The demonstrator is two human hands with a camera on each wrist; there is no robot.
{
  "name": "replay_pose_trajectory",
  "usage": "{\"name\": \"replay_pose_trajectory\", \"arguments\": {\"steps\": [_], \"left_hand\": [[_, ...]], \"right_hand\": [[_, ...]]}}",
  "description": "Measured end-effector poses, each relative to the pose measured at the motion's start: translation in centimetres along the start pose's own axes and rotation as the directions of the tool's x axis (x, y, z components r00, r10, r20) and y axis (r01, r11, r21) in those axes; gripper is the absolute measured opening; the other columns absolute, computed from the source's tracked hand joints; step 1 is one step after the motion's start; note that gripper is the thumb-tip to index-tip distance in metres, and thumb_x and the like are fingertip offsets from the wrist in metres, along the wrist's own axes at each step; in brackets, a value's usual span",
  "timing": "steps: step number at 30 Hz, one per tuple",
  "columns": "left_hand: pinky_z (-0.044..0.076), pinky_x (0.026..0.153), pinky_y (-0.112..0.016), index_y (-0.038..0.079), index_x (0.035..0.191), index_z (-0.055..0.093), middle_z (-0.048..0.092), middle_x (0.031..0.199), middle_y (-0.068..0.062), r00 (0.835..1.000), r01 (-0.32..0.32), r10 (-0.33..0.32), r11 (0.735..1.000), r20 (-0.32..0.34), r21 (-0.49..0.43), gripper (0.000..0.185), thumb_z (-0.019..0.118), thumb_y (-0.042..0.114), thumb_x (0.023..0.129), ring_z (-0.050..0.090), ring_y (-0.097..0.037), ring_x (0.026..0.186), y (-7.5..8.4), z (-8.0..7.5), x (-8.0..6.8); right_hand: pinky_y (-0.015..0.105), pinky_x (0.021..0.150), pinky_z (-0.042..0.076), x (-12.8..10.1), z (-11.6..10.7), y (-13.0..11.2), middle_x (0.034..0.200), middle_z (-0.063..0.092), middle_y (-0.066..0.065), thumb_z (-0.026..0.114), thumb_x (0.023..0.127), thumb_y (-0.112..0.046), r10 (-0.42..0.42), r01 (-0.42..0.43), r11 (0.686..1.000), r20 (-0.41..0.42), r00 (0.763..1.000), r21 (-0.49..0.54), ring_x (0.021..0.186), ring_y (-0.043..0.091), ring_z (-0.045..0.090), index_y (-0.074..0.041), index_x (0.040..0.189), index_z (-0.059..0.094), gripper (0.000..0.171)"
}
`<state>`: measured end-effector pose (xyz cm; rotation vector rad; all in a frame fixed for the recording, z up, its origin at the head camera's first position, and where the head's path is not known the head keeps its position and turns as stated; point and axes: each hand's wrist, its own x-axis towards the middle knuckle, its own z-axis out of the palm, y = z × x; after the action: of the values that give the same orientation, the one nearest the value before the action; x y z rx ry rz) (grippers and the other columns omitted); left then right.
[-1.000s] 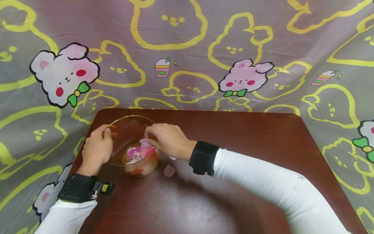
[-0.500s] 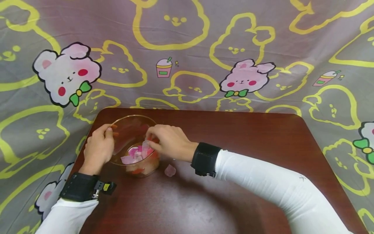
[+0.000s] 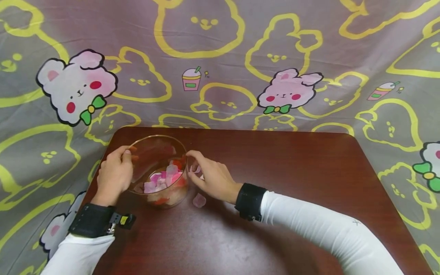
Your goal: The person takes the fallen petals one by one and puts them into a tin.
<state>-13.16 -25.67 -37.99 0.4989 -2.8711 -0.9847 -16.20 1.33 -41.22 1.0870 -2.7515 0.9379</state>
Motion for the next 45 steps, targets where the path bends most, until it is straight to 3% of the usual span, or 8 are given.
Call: {"name": "replay_pose_trajectory", "arguments": {"steps": [4, 9, 14, 19, 26, 33, 38, 45], "left_hand": [[0.041, 0.07, -0.049, 0.011, 0.138, 0.056, 0.069, 0.124, -0.02, 1.0, 0.009, -0.009, 1.0, 0.004, 0.0, 0.051, 0.022, 0.035, 0.11, 0.063, -0.044, 0.103, -0.2, 0.1, 0.0], [0.04, 0.07, -0.048, 0.01, 0.137, 0.057, 0.07, 0.121, -0.02, 1.0, 0.009, -0.009, 1.0, 0.004, -0.003, 0.051, 0.022, 0.035, 0.11, 0.063, -0.042, 0.102, -0.4, 0.2, -0.1], [0.04, 0.07, -0.047, 0.01, 0.137, 0.057, 0.071, 0.121, -0.02, 1.0, 0.003, -0.003, 1.0, 0.0, -0.002, 0.05, 0.022, 0.034, 0.11, 0.064, -0.041, 0.102, -0.3, 0.2, -0.2], [0.04, 0.068, -0.045, 0.01, 0.136, 0.058, 0.071, 0.12, -0.02, 1.0, -0.005, 0.005, 1.0, -0.003, -0.003, 0.051, 0.022, 0.034, 0.11, 0.065, -0.04, 0.099, -0.4, 0.3, -0.2], [0.042, 0.068, -0.047, 0.011, 0.136, 0.058, 0.071, 0.122, -0.018, 1.0, -0.007, 0.007, 1.0, -0.003, 0.007, 0.05, 0.022, 0.034, 0.11, 0.066, -0.041, 0.101, -0.6, 0.3, -0.2], [0.041, 0.068, -0.048, 0.009, 0.137, 0.057, 0.071, 0.12, -0.021, 1.0, -0.019, 0.019, 1.0, -0.01, 0.019, 0.049, 0.023, 0.032, 0.11, 0.066, -0.041, 0.099, -0.8, -0.1, -0.1], [0.043, 0.072, -0.053, 0.008, 0.137, 0.056, 0.069, 0.125, -0.022, 1.0, -0.023, 0.023, 1.0, -0.007, 0.016, 0.049, 0.024, 0.032, 0.11, 0.063, -0.046, 0.105, -0.5, 0.0, 0.0], [0.042, 0.071, -0.05, 0.007, 0.136, 0.057, 0.07, 0.124, -0.021, 1.0, -0.026, 0.026, 1.0, -0.011, 0.008, 0.049, 0.023, 0.032, 0.11, 0.064, -0.044, 0.103, -0.2, 0.2, 0.1]], "right_hand": [[0.023, 0.059, 0.048, -1.4, 2.2, 0.8, 0.096, 0.071, -0.007, 0.069, 0.095, -0.032, 0.048, -0.038, 0.996, 0.125, 0.991, -0.081, 0.073, 0.005, 0.061, -0.02, 0.144, 0.04, 0.058], [0.03, 0.069, 0.056, -2.9, 4.6, 1.3, 0.104, 0.072, -0.005, 0.069, 0.094, -0.035, 0.105, -0.033, 0.975, 0.33, 0.938, -0.218, 0.086, 0.008, 0.068, -0.02, 0.126, 0.059, 0.037], [0.034, 0.066, 0.056, -3.7, 5.7, 1.4, 0.097, 0.07, -0.007, 0.07, 0.093, -0.033, 0.119, 0.003, 0.95, 0.371, 0.921, -0.312, 0.086, 0.011, 0.07, -0.022, 0.105, 0.067, 0.016], [0.034, 0.064, 0.056, -4.1, 6.2, 1.8, 0.09, 0.071, -0.007, 0.068, 0.096, -0.029, 0.094, 0.031, 0.941, 0.348, 0.933, -0.338, 0.082, 0.012, 0.071, -0.023, 0.095, 0.069, 0.006], [0.035, 0.062, 0.055, -4.1, 5.4, 2.2, 0.084, 0.072, -0.009, 0.066, 0.097, -0.026, 0.078, 0.011, 0.954, 0.285, 0.955, -0.299, 0.079, 0.011, 0.071, -0.023, 0.089, 0.07, 0.01], [0.031, 0.064, 0.054, -1.7, 1.6, 2.2, 0.089, 0.07, -0.008, 0.067, 0.097, -0.022, 0.042, -0.023, 0.98, 0.091, 0.995, -0.199, 0.079, 0.008, 0.067, -0.019, 0.098, 0.072, 0.006], [0.029, 0.066, 0.053, 0.1, -0.9, 1.2, 0.095, 0.071, -0.006, 0.068, 0.097, -0.019, -0.02, 0.013, 0.993, -0.056, 0.998, -0.119, 0.08, 0.006, 0.065, -0.016, 0.102, 0.074, 0.009], [0.027, 0.067, 0.05, 3.1, -3.9, -1.8, 0.097, 0.071, -0.005, 0.067, 0.098, -0.021, -0.065, 0.059, 0.996, -0.085, 0.994, -0.07, 0.08, 0.007, 0.062, -0.017, 0.105, 0.074, 0.01]]}}
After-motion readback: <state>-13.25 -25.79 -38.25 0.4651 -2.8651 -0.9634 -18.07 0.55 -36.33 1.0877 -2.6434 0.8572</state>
